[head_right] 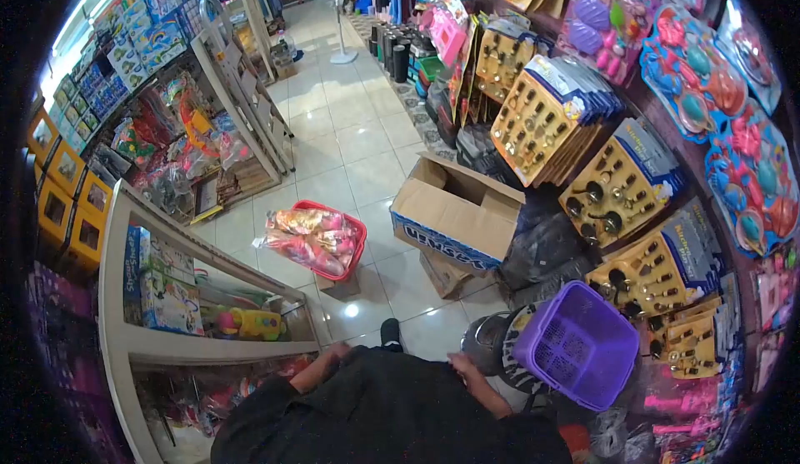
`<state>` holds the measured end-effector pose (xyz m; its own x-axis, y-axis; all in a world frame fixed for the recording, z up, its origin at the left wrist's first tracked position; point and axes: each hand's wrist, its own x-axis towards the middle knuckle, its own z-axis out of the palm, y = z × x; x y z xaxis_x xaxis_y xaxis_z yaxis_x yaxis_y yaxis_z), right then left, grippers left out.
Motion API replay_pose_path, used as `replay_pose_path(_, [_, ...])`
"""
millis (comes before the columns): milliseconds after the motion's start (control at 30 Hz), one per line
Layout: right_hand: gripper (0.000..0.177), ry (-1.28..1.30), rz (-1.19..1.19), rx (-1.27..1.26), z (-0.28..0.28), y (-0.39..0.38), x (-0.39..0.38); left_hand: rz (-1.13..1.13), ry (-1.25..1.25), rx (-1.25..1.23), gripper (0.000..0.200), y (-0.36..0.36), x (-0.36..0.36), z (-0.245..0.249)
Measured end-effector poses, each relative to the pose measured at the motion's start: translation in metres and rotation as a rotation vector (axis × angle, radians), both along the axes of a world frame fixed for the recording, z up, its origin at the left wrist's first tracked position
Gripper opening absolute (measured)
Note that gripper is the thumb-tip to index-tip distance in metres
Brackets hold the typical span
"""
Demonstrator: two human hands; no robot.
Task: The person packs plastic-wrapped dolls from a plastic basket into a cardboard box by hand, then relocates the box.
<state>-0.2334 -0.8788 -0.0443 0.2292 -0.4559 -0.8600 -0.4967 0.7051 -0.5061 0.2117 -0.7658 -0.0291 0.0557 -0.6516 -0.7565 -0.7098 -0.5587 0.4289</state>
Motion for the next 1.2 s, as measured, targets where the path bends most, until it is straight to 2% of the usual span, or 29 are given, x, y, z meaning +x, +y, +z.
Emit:
replay_pose_path(33, [0.017, -0.025, 0.084, -0.010, -0.012, -0.018, 0.002, 0.104, 0.045, 0.013, 0.042, -0.028, 0.007, -0.009])
replay_pose_path(100, [0.019, -0.129, -0.306, -0.036, 0.015, -0.048, 0.021, 0.612, 0.267, -0.102, 0.043, -0.063, -0.008, 0.047])
replay_pose_path(200, [0.021, -0.127, -0.414, -0.208, 0.044, -0.088, 0.040, 0.430, 0.260, -0.207, 0.043, -0.099, 0.004, 0.008])
replay_pose_path(233, [0.021, -0.045, -0.407, -0.195, 0.050, -0.102, 0.044, 0.414, 0.282, -0.161, 0.046, -0.111, 0.001, 0.020])
replay_pose_path(300, [0.029, -0.035, -0.478, -0.157, 0.058, -0.116, 0.038, 0.383, 0.251, 0.093, 0.053, -0.133, -0.002, 0.033])
replay_pose_path(400, [0.036, 0.021, -0.745, -0.033, 0.035, -0.135, 0.025, 0.236, 0.222, 0.460, 0.070, -0.177, -0.005, 0.055])
replay_pose_path(500, [0.042, 0.014, -0.822, 0.043, 0.031, -0.154, 0.010, 0.207, 0.271, 0.295, 0.077, -0.231, -0.003, 0.061])
replay_pose_path(567, [0.047, -0.033, -0.917, 0.056, 0.036, -0.181, 0.003, 0.383, 0.330, 0.084, 0.075, -0.272, 0.002, 0.057])
replay_pose_path(600, [0.049, -0.057, -0.972, 0.070, 0.034, -0.191, -0.005, 0.460, 0.356, -0.018, 0.075, -0.292, 0.009, 0.049])
replay_pose_path(667, [0.067, -0.165, -1.116, 0.021, -0.028, -0.232, -0.037, 0.546, 0.171, -0.372, 0.072, -0.349, 0.031, -0.009])
replay_pose_path(700, [0.077, -0.166, -1.134, -0.060, 0.006, -0.250, -0.033, 0.657, 0.253, -0.290, 0.072, -0.370, 0.025, 0.044])
replay_pose_path(733, [0.087, -0.157, -1.153, -0.136, 0.042, -0.272, -0.033, 0.775, 0.325, -0.209, 0.072, -0.392, 0.014, 0.126])
replay_pose_path(800, [0.101, -0.215, -1.271, -0.224, 0.068, -0.312, -0.037, 0.777, 0.313, -0.284, 0.070, -0.425, 0.007, 0.152])
replay_pose_path(833, [0.102, -0.227, -1.223, -0.218, 0.084, -0.328, -0.037, 0.774, 0.307, -0.337, 0.070, -0.441, 0.006, 0.159])
replay_pose_path(933, [0.098, -0.308, -1.012, -0.169, 0.117, -0.363, -0.037, 0.537, 0.255, -0.439, 0.068, -0.466, 0.002, 0.135])
replay_pose_path(1000, [0.091, -0.406, -0.793, -0.078, 0.121, -0.370, -0.035, 0.559, 0.327, -0.189, 0.068, -0.463, -0.011, 0.139])
replay_pose_path(1033, [0.089, -0.443, -0.766, -0.058, 0.120, -0.368, -0.030, 0.567, 0.363, -0.066, 0.068, -0.465, -0.017, 0.142])
replay_pose_path(1067, [0.087, -0.483, -0.737, -0.041, 0.117, -0.365, -0.021, 0.691, 0.406, 0.019, 0.069, -0.463, -0.023, 0.138])
replay_pose_path(1200, [0.076, -0.561, -0.683, 0.054, 0.123, -0.364, -0.010, 0.850, 0.597, -0.013, 0.069, -0.452, -0.041, 0.133])
